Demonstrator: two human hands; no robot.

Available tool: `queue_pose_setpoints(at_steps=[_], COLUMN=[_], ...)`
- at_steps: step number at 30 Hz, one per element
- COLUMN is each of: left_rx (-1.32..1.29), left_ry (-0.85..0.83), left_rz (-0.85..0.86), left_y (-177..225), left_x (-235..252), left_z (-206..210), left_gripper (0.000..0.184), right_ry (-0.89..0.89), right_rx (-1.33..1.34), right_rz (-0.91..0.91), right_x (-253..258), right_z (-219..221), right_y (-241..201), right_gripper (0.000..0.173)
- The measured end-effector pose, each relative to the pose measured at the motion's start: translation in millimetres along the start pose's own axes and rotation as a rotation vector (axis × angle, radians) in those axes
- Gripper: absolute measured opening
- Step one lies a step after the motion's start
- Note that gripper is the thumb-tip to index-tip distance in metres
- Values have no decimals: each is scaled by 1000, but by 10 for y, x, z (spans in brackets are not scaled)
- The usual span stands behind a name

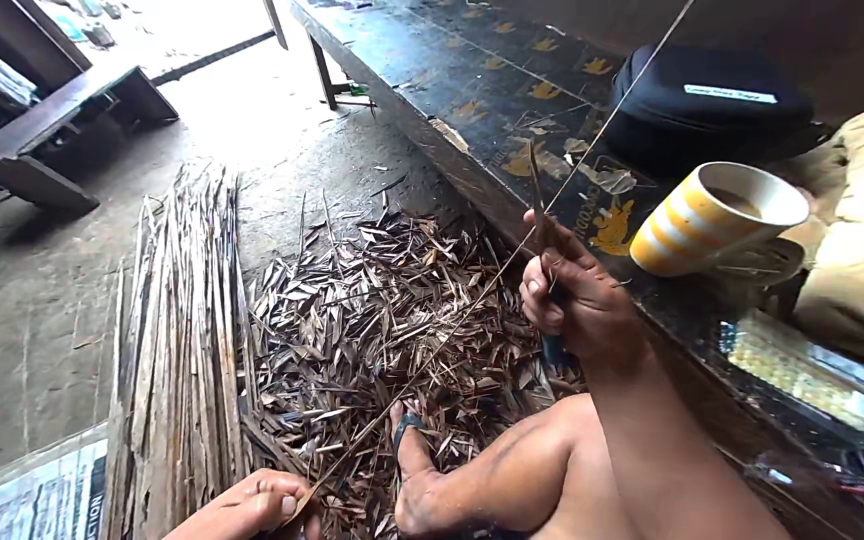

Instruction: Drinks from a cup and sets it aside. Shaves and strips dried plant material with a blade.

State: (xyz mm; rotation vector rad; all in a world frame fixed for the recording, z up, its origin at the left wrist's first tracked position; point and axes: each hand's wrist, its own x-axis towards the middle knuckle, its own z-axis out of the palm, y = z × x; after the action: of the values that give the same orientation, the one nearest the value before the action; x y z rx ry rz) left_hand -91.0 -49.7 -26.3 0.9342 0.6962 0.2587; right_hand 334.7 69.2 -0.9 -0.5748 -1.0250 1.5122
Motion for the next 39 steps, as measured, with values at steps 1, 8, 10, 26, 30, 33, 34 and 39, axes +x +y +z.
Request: queue_pose_setpoints(at_steps=[1,8,10,26,30,33,34,39], left_rx=[37,472,504,595,604,577,557,539], left_ry=[33,524,551,613,611,583,565,529], left_rz=[22,248,263,411,416,382,368,354], left_y=[-8,121,160,80,43,60,83,166], left_x=[14,224,264,298,254,241,245,301], left_z=[-4,324,408,415,364,367,382,434], left_gripper=[36,24,25,26,27,27,27,27], right_ry=[-7,-184,-270,-247,-113,-82,-86,-242], right_rx=[8,35,56,20,52,82,78,68], right_rz=[22,333,382,314,248,191,194,346], right_x=[-10,-172,-230,-228,-158,-124,-129,-270], right_z=[36,525,629,590,437,353,362,640], right_y=[38,447,556,458,264,213,217,477], right_gripper=[43,47,46,42,39,40,41,49])
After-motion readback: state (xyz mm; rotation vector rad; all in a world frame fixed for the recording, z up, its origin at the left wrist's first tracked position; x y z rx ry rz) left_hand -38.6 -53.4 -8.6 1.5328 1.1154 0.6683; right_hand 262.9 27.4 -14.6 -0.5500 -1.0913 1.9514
